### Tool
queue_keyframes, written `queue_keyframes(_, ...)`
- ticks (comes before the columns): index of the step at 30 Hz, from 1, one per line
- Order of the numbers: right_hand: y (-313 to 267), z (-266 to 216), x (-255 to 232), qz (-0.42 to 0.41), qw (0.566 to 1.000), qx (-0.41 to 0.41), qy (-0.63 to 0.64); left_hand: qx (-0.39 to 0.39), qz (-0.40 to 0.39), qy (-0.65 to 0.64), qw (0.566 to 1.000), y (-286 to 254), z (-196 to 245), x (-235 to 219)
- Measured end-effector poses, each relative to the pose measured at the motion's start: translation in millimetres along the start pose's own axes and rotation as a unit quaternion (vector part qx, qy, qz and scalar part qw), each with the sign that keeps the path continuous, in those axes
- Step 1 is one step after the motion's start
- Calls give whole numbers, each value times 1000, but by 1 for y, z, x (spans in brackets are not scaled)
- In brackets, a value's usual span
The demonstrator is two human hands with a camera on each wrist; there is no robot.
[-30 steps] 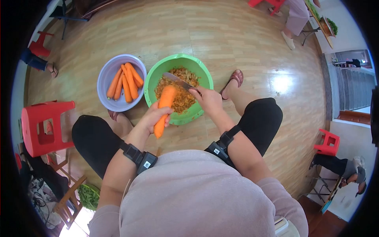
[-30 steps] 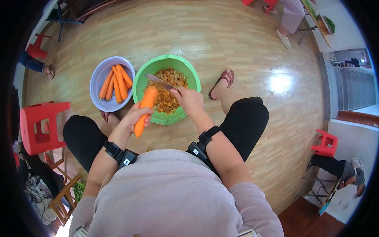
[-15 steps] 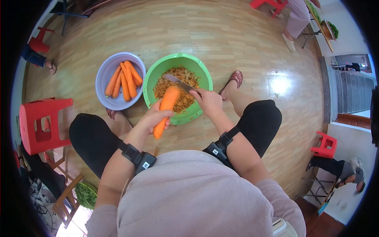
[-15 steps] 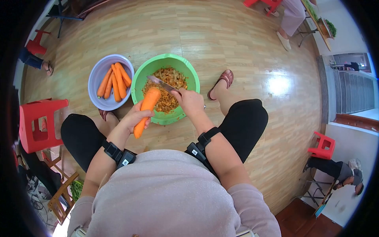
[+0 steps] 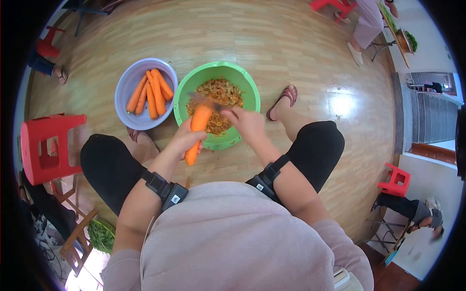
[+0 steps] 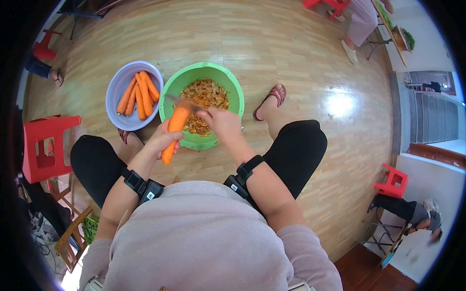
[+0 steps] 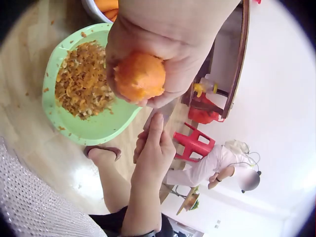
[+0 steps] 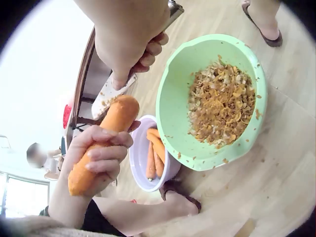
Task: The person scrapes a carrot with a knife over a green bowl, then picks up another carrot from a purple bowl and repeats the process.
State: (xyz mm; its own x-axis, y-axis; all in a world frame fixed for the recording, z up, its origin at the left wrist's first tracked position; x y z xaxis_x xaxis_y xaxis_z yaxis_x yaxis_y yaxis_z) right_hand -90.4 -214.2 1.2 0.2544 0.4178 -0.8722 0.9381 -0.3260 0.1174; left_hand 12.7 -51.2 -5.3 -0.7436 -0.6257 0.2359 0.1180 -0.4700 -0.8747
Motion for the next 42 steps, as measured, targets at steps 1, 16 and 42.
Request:
queue_keyframes(1,0,8,0,3,1000,3,0,13,-20,23,999,-3,0,3)
queue_keyframes(16,3,-23,-7,-47,997,-55,17,31,47,82,995,3,-2,-3)
queue_keyframes(42,5,1,-12,-1,996,50,74,74,6,60,995,-4,1,1)
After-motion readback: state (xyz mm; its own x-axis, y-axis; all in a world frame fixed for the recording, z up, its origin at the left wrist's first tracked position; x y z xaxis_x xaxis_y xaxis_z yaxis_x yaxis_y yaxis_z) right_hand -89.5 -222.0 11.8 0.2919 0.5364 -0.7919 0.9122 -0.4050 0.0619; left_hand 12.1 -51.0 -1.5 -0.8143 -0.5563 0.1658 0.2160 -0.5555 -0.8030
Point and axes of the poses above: each hand's wrist, its own y-axis towards the middle knuckle, its own x-axis out of the palm, z = x × y, the point moved 3 cm from there along y, towards the middle knuckle, and after that the axes turned 14 degrees about -x, right-handed, at the moved point
